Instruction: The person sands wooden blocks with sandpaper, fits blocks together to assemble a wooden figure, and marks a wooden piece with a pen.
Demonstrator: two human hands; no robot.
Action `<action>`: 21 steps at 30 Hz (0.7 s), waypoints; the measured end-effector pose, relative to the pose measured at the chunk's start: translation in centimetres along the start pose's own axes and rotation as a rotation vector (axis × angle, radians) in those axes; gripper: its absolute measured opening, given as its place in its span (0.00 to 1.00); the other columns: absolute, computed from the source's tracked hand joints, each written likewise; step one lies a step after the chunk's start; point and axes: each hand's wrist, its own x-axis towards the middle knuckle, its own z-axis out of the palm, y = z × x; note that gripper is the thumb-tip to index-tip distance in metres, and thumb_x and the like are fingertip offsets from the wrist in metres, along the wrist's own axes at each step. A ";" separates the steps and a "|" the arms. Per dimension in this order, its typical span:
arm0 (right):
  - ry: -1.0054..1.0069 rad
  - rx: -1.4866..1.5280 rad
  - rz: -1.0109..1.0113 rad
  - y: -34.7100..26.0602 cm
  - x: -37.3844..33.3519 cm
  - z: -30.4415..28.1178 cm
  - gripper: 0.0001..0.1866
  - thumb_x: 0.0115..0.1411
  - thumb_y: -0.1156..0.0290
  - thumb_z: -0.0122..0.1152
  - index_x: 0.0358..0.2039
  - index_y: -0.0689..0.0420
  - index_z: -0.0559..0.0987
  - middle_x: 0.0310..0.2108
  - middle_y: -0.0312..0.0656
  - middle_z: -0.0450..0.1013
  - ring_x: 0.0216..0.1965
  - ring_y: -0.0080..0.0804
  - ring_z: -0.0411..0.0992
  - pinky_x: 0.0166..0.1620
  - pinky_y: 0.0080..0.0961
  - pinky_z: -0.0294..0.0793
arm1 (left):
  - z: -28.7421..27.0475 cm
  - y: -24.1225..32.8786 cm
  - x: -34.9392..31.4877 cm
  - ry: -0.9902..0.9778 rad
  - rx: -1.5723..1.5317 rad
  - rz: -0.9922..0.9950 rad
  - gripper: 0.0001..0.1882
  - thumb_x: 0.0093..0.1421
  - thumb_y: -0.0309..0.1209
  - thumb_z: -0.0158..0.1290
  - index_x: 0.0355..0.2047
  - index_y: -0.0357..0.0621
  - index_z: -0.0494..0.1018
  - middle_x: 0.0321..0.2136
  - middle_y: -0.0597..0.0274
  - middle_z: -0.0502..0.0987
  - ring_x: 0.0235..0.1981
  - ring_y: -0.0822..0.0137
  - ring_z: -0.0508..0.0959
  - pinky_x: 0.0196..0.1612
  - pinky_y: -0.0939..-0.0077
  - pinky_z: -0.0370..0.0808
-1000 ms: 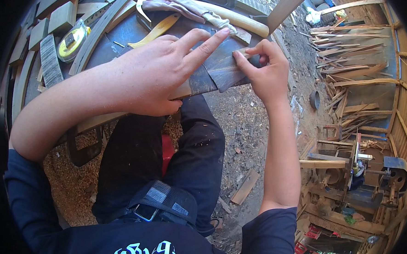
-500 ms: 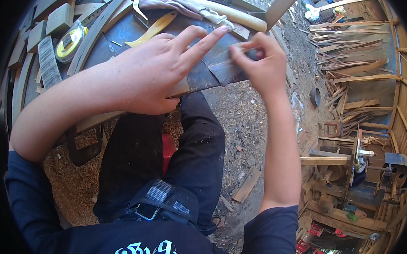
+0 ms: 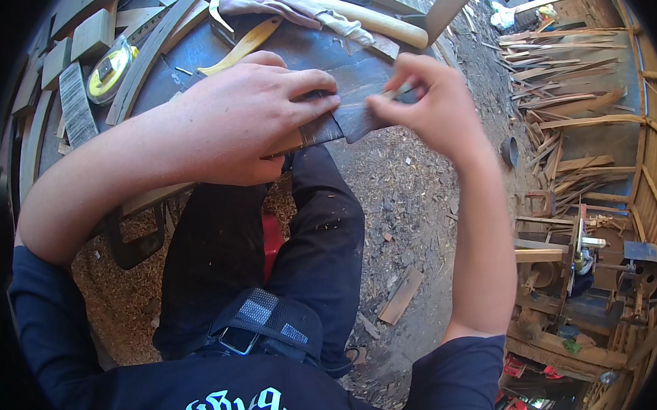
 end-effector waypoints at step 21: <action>0.066 0.944 -0.071 0.4 -9.0 3.8 0.22 0.67 0.63 0.69 0.53 0.64 0.75 0.49 0.51 0.79 0.50 0.40 0.80 0.54 0.35 0.80 | 0.4 0.2 0.0 0.013 -0.030 -0.037 0.37 0.51 0.33 0.62 0.63 0.36 0.72 0.60 0.53 0.70 0.62 0.57 0.72 0.66 0.58 0.67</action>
